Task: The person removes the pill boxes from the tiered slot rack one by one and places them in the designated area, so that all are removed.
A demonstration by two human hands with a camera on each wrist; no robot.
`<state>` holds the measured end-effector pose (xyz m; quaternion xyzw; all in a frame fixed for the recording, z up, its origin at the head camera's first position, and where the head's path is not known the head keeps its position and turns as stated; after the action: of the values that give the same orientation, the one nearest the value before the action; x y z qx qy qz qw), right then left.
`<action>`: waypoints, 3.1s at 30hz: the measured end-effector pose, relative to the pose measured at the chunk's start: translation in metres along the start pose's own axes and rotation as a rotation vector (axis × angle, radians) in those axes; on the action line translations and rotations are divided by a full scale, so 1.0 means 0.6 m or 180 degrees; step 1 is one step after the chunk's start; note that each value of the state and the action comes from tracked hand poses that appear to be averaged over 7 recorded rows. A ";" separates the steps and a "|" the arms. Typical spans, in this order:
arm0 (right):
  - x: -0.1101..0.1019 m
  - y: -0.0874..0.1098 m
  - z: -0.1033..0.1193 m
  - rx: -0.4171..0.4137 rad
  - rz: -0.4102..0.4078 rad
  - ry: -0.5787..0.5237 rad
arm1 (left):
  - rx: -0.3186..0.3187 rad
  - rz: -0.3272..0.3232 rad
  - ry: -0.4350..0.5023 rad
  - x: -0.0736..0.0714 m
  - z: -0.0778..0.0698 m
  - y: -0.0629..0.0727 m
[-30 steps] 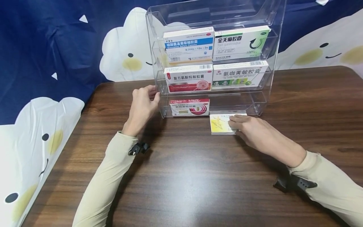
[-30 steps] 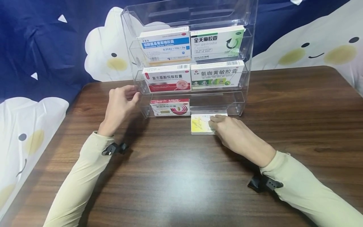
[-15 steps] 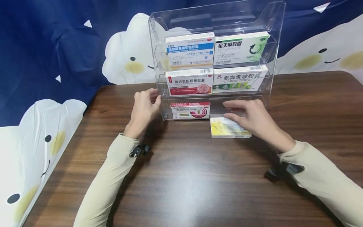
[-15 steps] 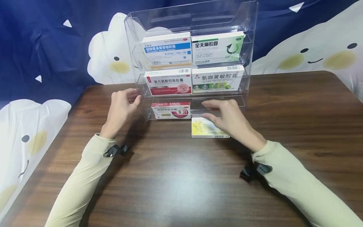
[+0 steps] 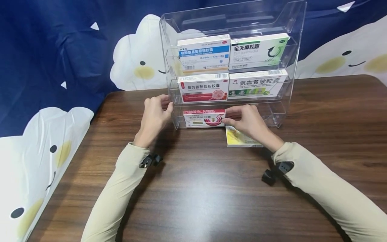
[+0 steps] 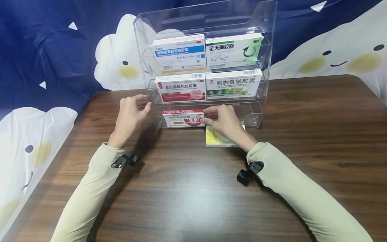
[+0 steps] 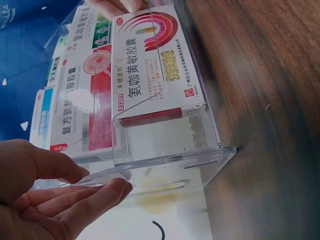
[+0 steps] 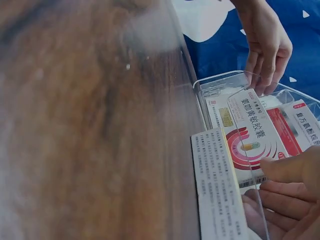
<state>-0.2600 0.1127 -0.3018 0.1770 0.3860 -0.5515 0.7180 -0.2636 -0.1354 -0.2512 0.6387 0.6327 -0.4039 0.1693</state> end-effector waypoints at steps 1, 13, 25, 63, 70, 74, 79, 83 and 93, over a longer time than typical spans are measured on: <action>0.001 0.000 -0.002 0.0004 -0.0015 -0.0006 | 0.0001 0.0000 0.0012 0.000 -0.001 0.000; 0.010 -0.001 -0.010 -0.0001 -0.0055 -0.0207 | 0.0016 -0.0006 -0.0040 0.001 0.000 -0.001; -0.005 0.007 -0.006 -0.0251 -0.0461 -0.0250 | 0.0038 -0.0002 0.0000 0.004 0.000 -0.001; -0.039 0.051 -0.003 0.0037 -0.0280 -0.0740 | 0.0040 -0.0068 -0.0053 0.001 0.000 0.004; -0.032 0.055 -0.010 0.0096 -0.0152 -0.0776 | 0.0072 -0.0058 -0.0046 0.002 -0.002 0.002; -0.027 0.056 -0.013 0.0160 -0.0090 -0.0798 | 0.0075 -0.0046 -0.0048 0.003 -0.002 0.002; -0.015 0.056 -0.013 0.0251 0.0077 -0.0818 | 0.0081 -0.0066 -0.0046 0.002 -0.002 0.003; 0.001 0.058 -0.011 0.0282 0.0240 -0.1049 | 0.0083 -0.0071 -0.0041 0.002 -0.002 0.002; 0.036 0.062 0.003 0.0381 0.0455 -0.1645 | 0.0090 -0.0083 -0.0034 0.003 -0.003 0.004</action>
<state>-0.2228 0.1098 -0.3235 0.0993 0.1432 -0.5482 0.8180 -0.2611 -0.1333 -0.2519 0.6306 0.6343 -0.4184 0.1582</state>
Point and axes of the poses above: each hand's wrist, its own y-axis away from the middle knuckle, its own x-axis out of the palm, z = x × y, the point moved 8 cm from there along -y, towards the middle knuckle, and after that the axes turned 5 degrees about z, right-handed, at the moved point
